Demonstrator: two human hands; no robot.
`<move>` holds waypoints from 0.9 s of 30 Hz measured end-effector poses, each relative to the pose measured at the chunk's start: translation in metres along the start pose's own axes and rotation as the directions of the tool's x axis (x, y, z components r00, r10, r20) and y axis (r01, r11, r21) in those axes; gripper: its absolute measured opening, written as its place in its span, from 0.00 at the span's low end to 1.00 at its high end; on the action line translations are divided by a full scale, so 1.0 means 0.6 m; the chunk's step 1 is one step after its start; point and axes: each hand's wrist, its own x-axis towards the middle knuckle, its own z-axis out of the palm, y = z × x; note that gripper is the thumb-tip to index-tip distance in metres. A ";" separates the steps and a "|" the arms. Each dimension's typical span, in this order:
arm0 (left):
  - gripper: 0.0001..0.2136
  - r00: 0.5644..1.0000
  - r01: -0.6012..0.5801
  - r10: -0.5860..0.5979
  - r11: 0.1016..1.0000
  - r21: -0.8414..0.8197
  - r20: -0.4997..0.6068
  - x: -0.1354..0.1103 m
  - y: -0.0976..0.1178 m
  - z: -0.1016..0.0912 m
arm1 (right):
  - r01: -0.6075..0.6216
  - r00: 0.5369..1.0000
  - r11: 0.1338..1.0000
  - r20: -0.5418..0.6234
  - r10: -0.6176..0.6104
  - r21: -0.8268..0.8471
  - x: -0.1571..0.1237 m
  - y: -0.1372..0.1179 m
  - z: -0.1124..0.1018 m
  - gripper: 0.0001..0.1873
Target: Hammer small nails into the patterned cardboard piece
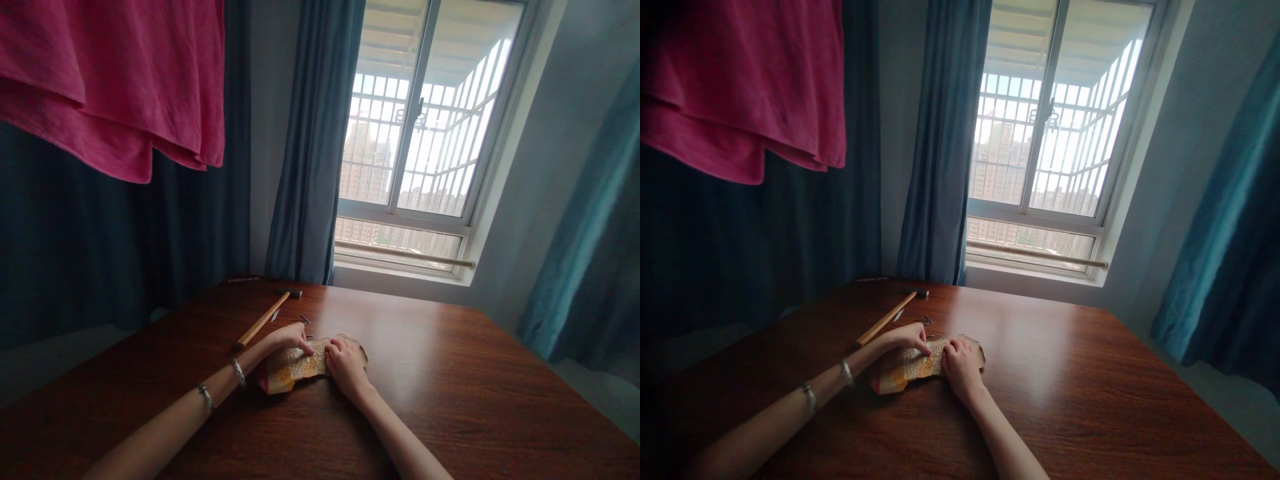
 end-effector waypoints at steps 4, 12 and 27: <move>0.20 0.999 -0.020 0.020 1.000 0.007 0.036 0.007 -0.001 -0.011 | 0.008 1.000 1.000 0.004 -0.008 -0.005 0.001 -0.001 0.000 0.12; 0.21 0.989 -0.129 0.138 0.977 -0.171 0.045 -0.010 0.018 -0.018 | 0.045 0.999 0.996 -0.010 -0.046 -0.076 0.014 -0.010 -0.034 0.12; 0.19 0.934 -0.354 0.357 0.926 -0.130 -0.004 0.032 0.115 0.020 | 0.014 0.974 1.000 0.227 -0.013 -0.002 0.024 0.060 -0.134 0.17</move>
